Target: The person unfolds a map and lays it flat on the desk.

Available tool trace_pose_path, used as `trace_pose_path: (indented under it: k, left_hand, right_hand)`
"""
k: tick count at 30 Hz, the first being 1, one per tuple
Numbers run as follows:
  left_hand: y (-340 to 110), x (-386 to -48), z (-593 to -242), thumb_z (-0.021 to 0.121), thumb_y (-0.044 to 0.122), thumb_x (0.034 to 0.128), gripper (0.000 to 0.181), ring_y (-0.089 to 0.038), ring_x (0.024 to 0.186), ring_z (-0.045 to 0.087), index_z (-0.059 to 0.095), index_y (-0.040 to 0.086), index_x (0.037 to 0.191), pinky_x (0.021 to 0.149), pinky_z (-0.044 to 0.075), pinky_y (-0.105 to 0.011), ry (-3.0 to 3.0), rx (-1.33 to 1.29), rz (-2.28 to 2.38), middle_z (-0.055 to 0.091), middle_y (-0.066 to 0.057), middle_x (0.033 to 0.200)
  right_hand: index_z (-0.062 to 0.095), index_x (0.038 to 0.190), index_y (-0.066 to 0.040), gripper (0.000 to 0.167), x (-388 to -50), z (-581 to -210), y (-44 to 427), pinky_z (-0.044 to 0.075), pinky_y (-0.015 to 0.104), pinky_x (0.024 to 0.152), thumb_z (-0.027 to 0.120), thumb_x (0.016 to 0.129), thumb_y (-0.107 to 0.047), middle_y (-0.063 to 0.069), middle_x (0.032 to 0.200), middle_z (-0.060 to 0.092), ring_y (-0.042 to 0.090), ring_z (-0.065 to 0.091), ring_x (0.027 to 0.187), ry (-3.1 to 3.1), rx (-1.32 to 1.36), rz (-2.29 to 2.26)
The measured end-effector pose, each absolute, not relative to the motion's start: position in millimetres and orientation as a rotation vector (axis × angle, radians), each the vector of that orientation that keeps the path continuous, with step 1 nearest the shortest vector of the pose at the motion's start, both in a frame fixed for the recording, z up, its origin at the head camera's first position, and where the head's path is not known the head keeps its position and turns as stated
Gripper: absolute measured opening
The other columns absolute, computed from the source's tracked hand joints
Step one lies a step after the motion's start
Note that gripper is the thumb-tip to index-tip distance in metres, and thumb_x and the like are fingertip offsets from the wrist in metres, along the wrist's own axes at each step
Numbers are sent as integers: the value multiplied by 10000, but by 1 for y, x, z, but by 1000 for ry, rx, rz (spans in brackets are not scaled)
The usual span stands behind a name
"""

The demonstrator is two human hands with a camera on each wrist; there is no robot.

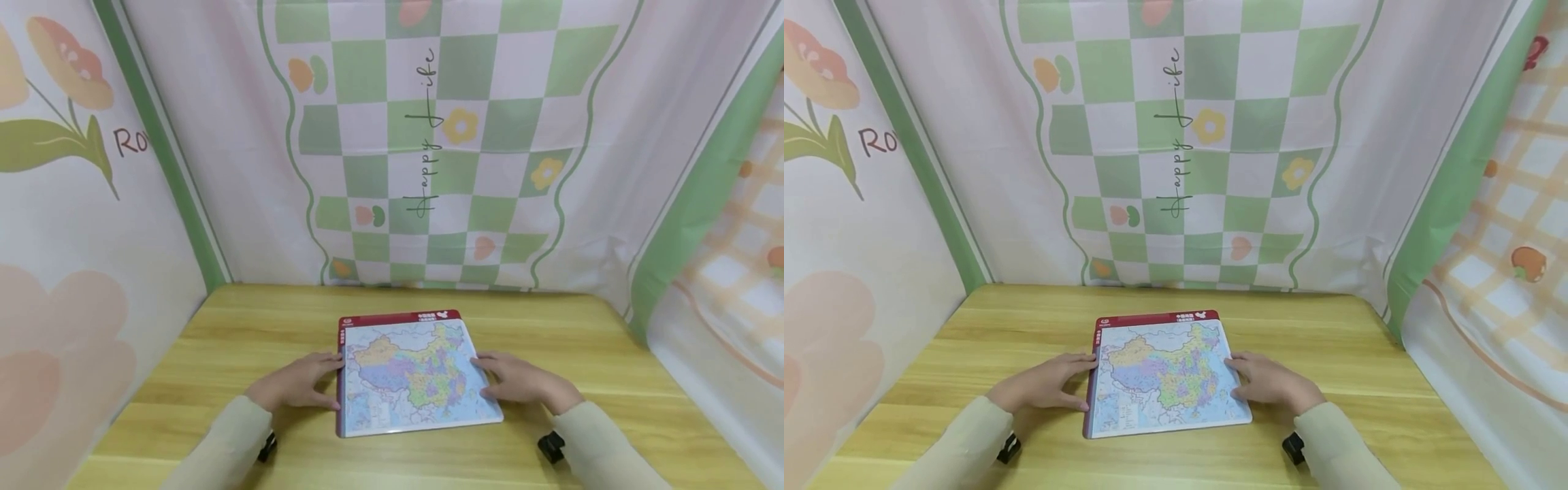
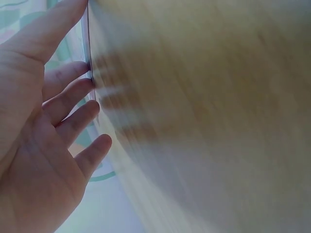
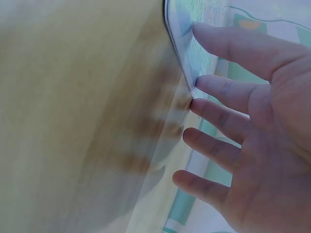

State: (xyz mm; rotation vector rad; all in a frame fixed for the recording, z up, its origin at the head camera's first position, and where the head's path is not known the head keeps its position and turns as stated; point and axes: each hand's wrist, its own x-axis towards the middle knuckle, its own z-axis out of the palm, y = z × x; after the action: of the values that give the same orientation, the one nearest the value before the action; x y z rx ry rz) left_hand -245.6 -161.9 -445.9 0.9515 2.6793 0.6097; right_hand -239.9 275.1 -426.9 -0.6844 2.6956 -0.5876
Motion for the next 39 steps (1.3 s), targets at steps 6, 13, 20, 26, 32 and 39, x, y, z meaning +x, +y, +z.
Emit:
trace_pose_path:
  k: [6, 13, 20, 26, 32, 39]
  left_hand:
    - [-160, -243, -448, 777, 483, 828, 857, -392, 1376, 407, 484, -39, 1441, 1135, 338, -530, 2716, 1005, 577, 448, -208, 1495]
    - [-156, -239, -450, 788, 486, 813, 788, -291, 1187, 549, 561, -2, 1388, 1044, 462, -474, 2780, 1082, 530, 567, -134, 1303]
    - [-149, -238, -453, 784, 515, 809, 732, -275, 1147, 569, 622, 29, 1331, 1011, 487, -463, 2827, 1113, 511, 586, -130, 1269]
    - [-141, -238, -453, 787, 477, 831, 598, -248, 1159, 566, 671, 97, 1278, 1029, 474, -445, 2865, 1146, 498, 596, -97, 1268]
    - [-132, -238, -452, 767, 545, 818, 563, -93, 888, 528, 700, 162, 1224, 832, 507, -313, 2886, 1156, 463, 585, 29, 1028]
    - [-126, -236, -450, 765, 539, 821, 521, -35, 760, 442, 718, 176, 1192, 716, 451, -250, 2899, 1137, 443, 523, 99, 904]
  right_hand:
    - [450, 1441, 95, 632, -245, -426, 271, 267, 658, 1117, 703, 946, -207, 321, 1500, 379, 533, 315, 1380, 2679, -652, -650]
    - [407, 1466, 98, 648, -251, -428, 268, 256, 647, 1127, 673, 972, -226, 317, 1523, 350, 523, 289, 1400, 2671, -618, -678]
    - [387, 1487, 81, 628, -260, -429, 266, 246, 630, 1142, 643, 991, -205, 295, 1551, 319, 499, 260, 1425, 2664, -549, -698]
    - [377, 1489, 84, 610, -271, -429, 263, 231, 631, 1147, 620, 998, -184, 304, 1549, 314, 511, 256, 1420, 2674, -528, -729]
    - [376, 1462, 131, 602, -284, -432, 261, 242, 632, 1141, 606, 1002, -182, 354, 1518, 318, 538, 273, 1398, 2706, -601, -697]
    - [386, 1477, 96, 586, -297, -437, 255, 226, 625, 1152, 588, 1009, -193, 331, 1541, 299, 525, 264, 1409, 2722, -547, -704]
